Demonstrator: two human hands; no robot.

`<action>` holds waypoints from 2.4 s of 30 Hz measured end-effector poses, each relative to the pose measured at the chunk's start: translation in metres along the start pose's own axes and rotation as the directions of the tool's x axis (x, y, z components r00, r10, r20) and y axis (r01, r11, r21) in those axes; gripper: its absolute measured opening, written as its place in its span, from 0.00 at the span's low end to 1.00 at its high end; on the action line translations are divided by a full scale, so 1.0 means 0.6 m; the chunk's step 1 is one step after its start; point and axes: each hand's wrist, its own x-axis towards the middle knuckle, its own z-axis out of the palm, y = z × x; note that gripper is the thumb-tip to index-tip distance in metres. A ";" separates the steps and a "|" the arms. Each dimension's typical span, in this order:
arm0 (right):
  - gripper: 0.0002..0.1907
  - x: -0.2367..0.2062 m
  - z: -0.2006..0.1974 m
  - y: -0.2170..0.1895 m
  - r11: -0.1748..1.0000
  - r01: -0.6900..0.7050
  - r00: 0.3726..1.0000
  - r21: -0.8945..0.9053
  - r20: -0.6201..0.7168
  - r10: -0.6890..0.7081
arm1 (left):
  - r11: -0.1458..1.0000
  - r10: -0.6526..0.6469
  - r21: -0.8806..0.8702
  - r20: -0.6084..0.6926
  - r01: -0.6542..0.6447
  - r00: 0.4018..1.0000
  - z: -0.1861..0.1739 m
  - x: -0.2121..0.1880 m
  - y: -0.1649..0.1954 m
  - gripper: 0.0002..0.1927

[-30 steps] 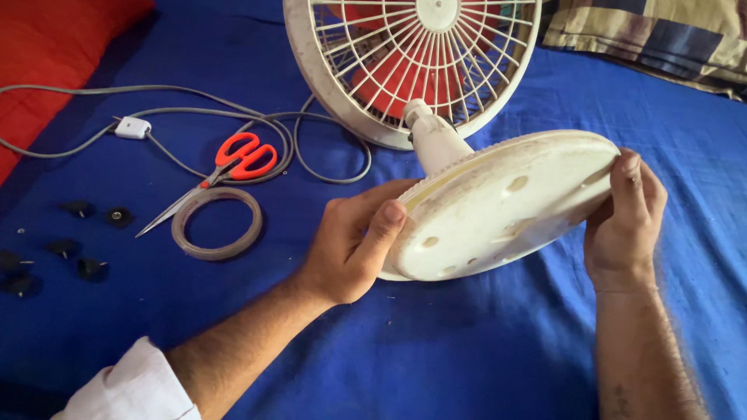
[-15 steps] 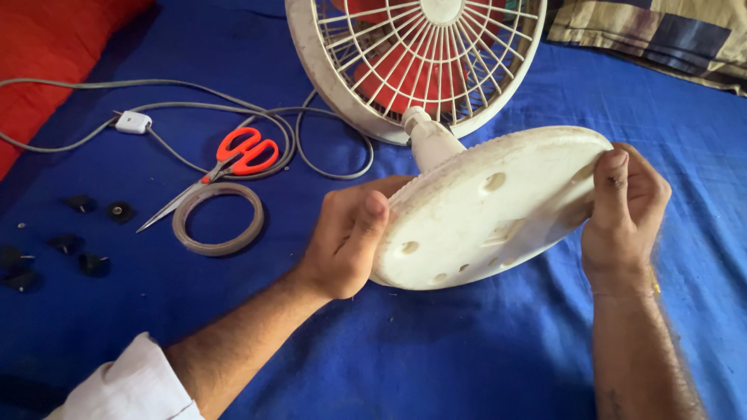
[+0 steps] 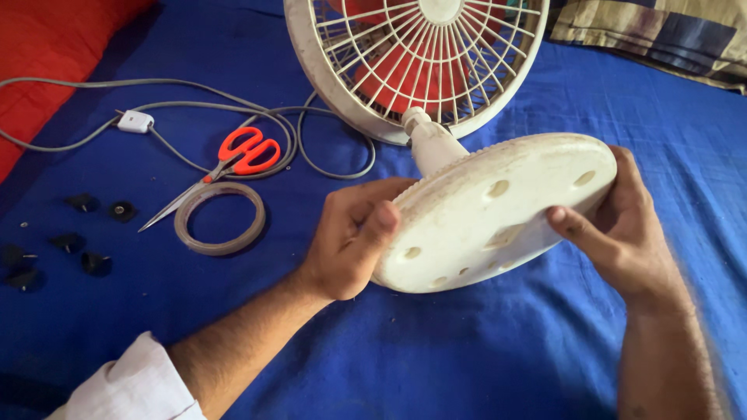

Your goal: The person services a table fan on a bed. They hold the fan base and motor housing, separate the base cover from the housing, work on the underside of the base with a screwdriver, pick up black rubber feet from the bed, and press and screw a rubber foot into a hole in the base.

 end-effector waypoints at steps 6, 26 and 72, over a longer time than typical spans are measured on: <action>0.35 -0.011 0.003 0.018 0.993 0.093 0.993 0.076 -0.081 -0.087 | 0.997 -0.081 0.014 -0.067 0.082 0.995 0.021 -0.007 0.019 0.28; 0.13 -0.036 -0.091 0.071 0.983 -0.003 0.972 0.183 -0.230 0.046 | 0.963 -0.092 0.233 -0.192 0.136 0.977 0.016 0.008 0.025 0.22; 0.30 -0.040 -0.212 0.180 0.866 -0.410 0.798 -0.287 -0.573 0.188 | 0.869 0.135 0.493 -0.292 0.028 0.947 -0.001 0.032 -0.012 0.13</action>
